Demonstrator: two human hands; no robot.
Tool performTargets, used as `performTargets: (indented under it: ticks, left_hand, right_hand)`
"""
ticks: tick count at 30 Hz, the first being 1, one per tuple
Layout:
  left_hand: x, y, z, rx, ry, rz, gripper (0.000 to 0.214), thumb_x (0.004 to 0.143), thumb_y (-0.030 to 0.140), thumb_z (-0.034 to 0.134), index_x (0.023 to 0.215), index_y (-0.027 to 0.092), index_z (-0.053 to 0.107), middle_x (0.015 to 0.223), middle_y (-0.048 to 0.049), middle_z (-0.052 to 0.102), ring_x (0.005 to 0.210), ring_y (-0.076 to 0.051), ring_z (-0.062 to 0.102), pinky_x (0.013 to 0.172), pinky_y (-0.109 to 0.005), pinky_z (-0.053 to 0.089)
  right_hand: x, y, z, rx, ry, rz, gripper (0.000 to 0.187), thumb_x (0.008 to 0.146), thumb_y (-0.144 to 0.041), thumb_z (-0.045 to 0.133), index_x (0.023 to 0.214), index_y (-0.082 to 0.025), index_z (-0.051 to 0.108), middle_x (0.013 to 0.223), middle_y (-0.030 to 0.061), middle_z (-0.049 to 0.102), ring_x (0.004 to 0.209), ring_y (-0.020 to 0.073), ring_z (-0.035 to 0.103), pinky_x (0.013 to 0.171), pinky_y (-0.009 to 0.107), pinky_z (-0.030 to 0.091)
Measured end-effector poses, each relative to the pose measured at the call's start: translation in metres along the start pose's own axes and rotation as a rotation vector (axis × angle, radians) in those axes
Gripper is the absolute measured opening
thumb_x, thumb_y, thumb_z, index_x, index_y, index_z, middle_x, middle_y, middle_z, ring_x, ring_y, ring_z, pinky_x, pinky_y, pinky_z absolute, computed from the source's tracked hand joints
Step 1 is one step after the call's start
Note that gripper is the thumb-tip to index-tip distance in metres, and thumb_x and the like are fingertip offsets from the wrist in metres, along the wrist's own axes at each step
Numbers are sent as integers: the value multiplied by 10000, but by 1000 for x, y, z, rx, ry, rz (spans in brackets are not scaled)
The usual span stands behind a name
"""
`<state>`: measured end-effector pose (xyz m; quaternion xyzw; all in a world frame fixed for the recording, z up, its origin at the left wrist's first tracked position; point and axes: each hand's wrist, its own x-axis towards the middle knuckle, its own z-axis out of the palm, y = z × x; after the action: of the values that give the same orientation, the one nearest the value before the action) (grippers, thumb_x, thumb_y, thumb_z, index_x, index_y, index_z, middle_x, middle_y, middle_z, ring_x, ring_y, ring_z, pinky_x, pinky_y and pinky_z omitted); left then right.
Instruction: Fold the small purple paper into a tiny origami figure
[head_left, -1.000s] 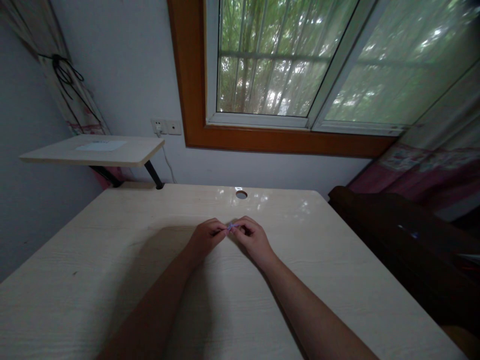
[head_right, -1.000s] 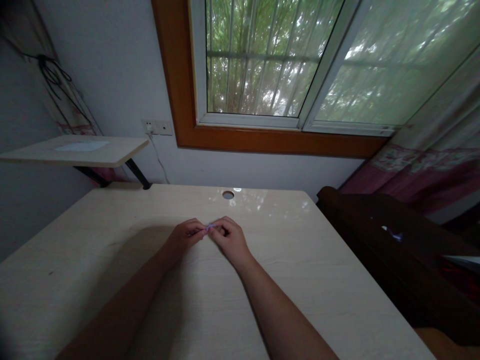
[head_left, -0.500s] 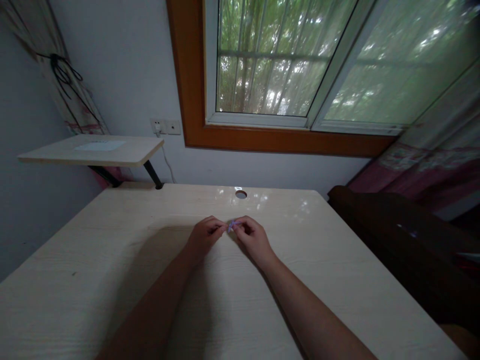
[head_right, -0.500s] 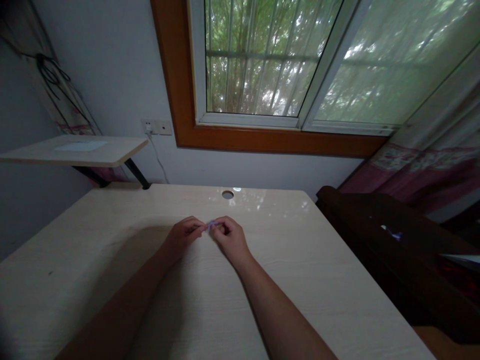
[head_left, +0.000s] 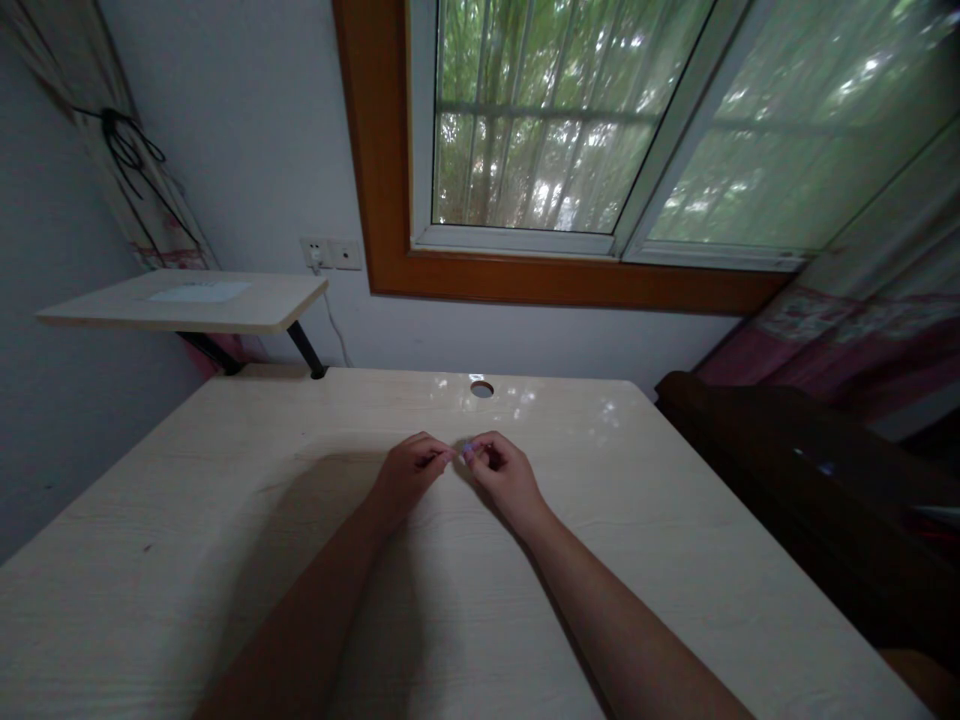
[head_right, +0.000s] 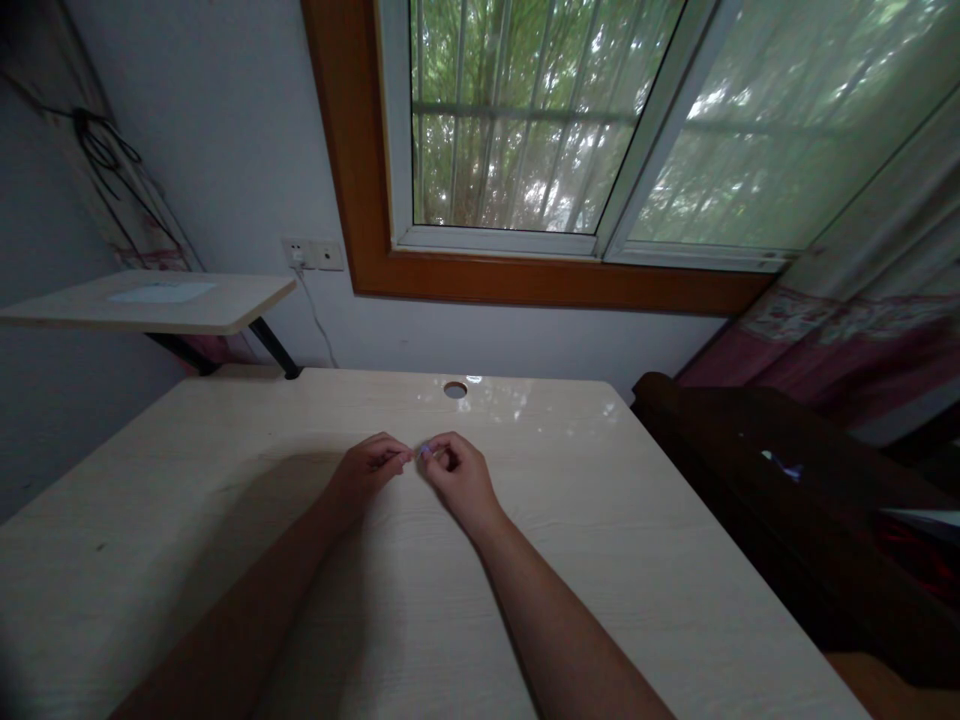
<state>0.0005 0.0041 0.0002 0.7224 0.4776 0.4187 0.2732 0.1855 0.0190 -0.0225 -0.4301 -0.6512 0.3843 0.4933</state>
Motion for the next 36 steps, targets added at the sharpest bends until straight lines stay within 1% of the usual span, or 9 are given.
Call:
performTargets:
  ticks: [3,8,13,16,18,21,24,30,36]
  left_hand:
    - [0,-2,0,3,0,7,162,876,245,576,830,187,719,788,-29,658,765,-152,610,702,-249,443]
    - [1,-3,1,4,8,6,161,877,247,578,834,186,721,785,-28,649,763,-150,604,693,-246,436]
    - [1,-1,0,-17,4,4,170,875,266,586,820,176,720,767,-28,642,744,-149,604,685,-247,438]
    - [1,-2,1,-34,7,5,171,873,273,586,825,180,720,785,-30,644,750,-149,607,682,-244,446]
    - [0,-3,1,-49,23,-18,161,864,281,595,821,179,714,789,-30,647,742,-147,609,677,-242,454]
    - [0,-2,3,-107,58,-87,136,834,291,630,846,172,694,779,-27,661,708,-144,614,657,-238,468]
    - [0,0,3,-150,67,-132,162,806,296,661,896,165,689,787,-31,679,708,-147,628,658,-238,483]
    - [1,-3,3,-112,25,-76,157,821,304,651,895,181,716,851,-40,682,745,-147,642,687,-239,491]
    - [1,-7,4,-88,43,-80,160,827,321,646,877,186,715,839,-40,683,746,-154,643,681,-246,493]
  right_hand:
    - [0,0,0,-26,-3,-13,141,823,-332,647,862,-197,632,607,-44,467,556,119,410,536,241,343]
    - [0,-2,0,-71,-7,-49,135,812,-317,655,861,-192,651,637,-27,523,567,122,442,537,240,365]
    - [0,-5,0,-132,-13,-137,115,814,-282,649,862,-191,700,723,1,588,592,117,480,566,239,394]
    - [1,-5,0,-145,-19,-160,109,826,-270,642,868,-199,713,756,10,612,596,114,486,573,238,398]
    - [1,-5,0,-144,-21,-162,97,823,-262,647,861,-200,712,761,10,616,590,113,485,565,237,395]
    - [1,-5,0,-153,-33,-182,75,809,-227,655,850,-200,711,751,7,606,594,113,491,568,236,398]
    - [1,-6,-1,-178,-66,-211,105,806,-187,645,874,-204,724,761,10,606,614,118,505,580,236,404]
    - [1,-7,-1,-192,-91,-244,136,819,-179,639,908,-210,737,778,19,613,635,123,526,587,236,412]
    - [0,-8,-2,-211,-84,-237,127,828,-191,641,905,-218,738,772,16,613,619,122,524,590,241,417]
